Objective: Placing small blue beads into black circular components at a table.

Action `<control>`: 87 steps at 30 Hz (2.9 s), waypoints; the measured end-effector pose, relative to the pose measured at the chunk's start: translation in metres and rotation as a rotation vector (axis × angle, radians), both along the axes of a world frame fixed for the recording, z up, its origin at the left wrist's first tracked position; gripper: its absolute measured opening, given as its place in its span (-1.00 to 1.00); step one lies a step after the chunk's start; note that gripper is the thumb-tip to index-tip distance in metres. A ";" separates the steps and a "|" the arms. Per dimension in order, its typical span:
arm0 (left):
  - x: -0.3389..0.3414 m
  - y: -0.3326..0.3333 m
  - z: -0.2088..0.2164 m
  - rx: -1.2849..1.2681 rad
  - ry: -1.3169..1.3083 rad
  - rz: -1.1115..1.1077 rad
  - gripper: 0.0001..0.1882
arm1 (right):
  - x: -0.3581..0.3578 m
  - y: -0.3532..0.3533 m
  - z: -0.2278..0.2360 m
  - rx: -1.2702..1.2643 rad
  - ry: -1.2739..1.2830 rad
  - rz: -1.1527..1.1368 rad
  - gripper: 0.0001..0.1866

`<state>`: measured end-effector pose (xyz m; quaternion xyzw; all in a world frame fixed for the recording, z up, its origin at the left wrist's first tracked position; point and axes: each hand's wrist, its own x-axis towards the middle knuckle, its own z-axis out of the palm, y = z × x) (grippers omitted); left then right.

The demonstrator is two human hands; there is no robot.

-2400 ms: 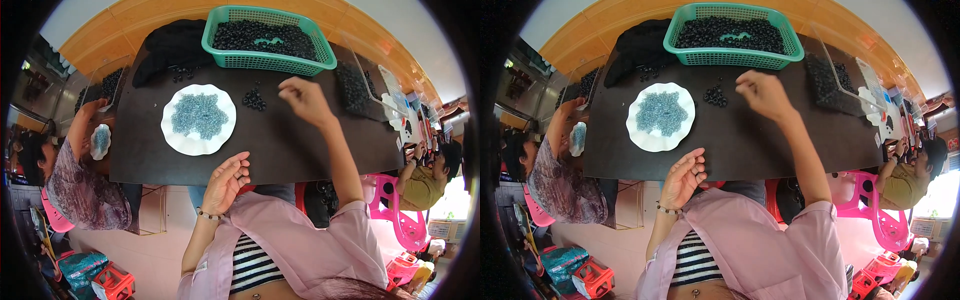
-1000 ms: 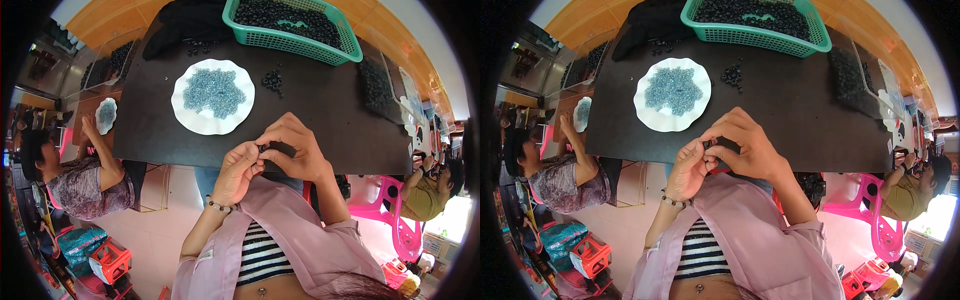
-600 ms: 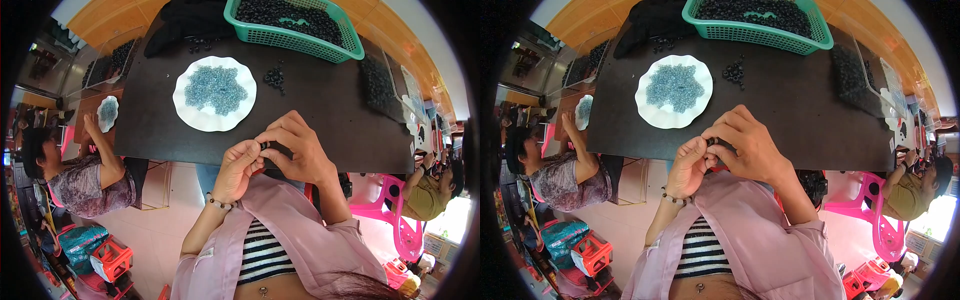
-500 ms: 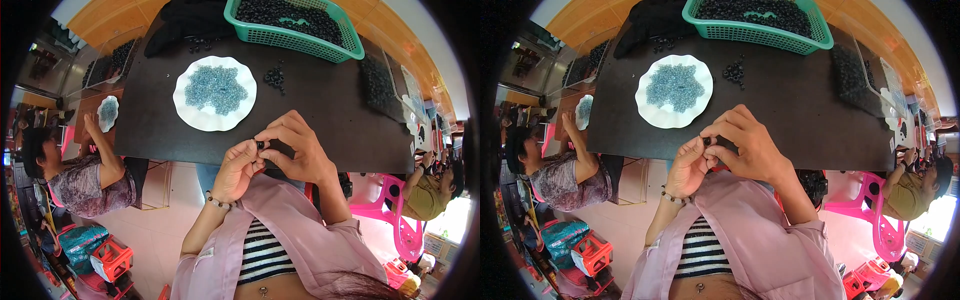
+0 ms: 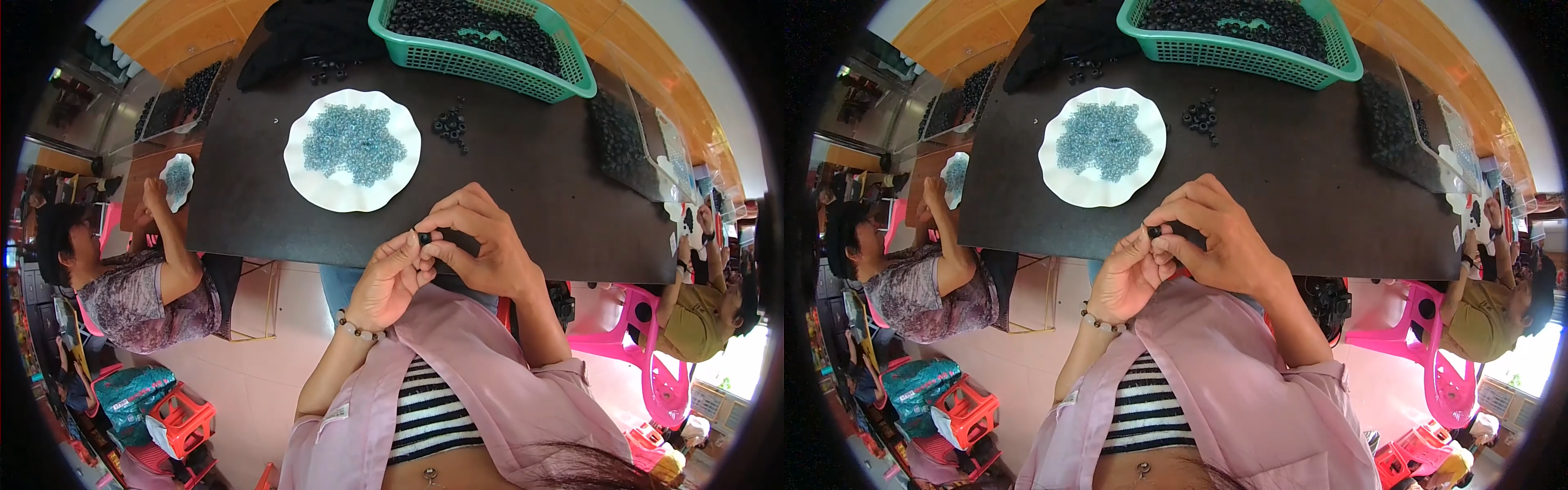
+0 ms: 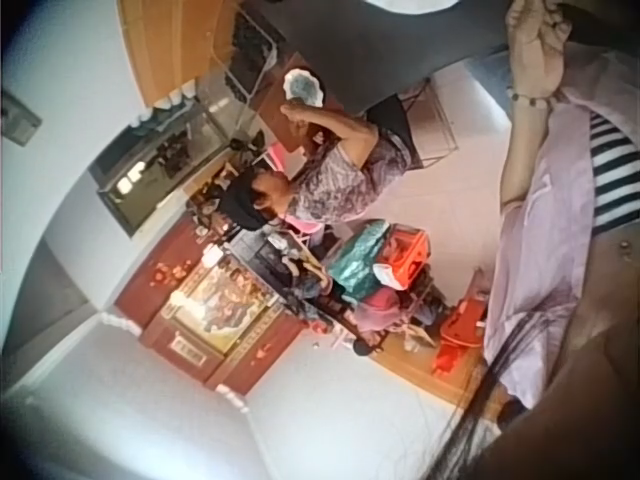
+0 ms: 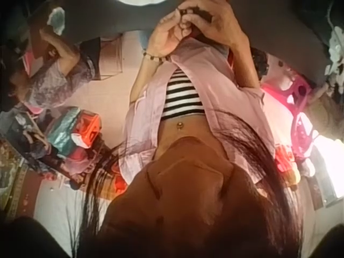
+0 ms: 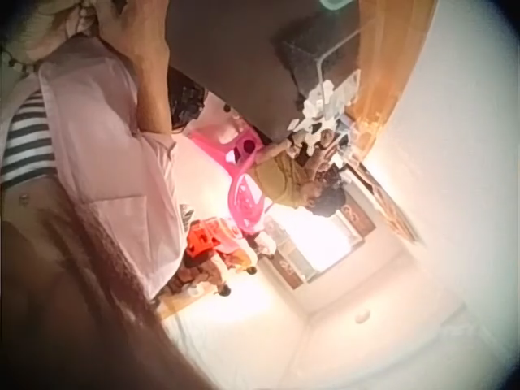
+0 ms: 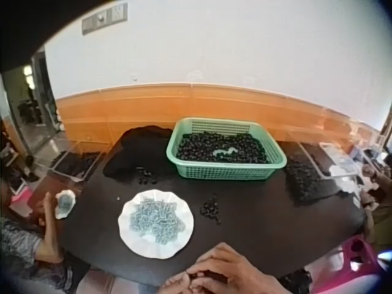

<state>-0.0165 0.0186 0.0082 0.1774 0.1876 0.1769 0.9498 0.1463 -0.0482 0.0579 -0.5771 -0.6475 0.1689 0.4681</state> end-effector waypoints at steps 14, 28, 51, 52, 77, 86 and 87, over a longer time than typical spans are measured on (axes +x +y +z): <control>-0.004 -0.005 -0.006 0.000 -0.016 0.051 -0.73 | 0.000 0.003 -0.007 -0.052 0.050 0.043 -0.75; -0.023 0.005 -0.009 -0.107 0.001 0.184 -0.73 | 0.041 0.059 0.000 -0.172 -0.118 0.006 -0.87; -0.030 0.000 -0.014 -0.131 -0.026 0.142 -0.71 | -0.029 0.152 -0.030 -0.015 -0.565 0.095 -0.97; -0.030 -0.001 -0.014 -0.135 -0.019 0.141 -0.71 | -0.031 0.153 -0.031 -0.027 -0.594 0.088 -0.97; -0.017 -0.013 0.025 -0.068 -0.077 0.154 -0.81 | -0.022 0.020 -0.011 -0.283 1.048 0.207 -0.92; -0.017 -0.016 0.024 -0.015 -0.001 0.175 -0.81 | -0.020 0.015 -0.008 -0.282 1.023 0.250 -0.89; -0.017 -0.016 0.023 -0.017 -0.001 0.173 -0.81 | -0.020 0.014 -0.006 -0.290 1.019 0.243 -0.86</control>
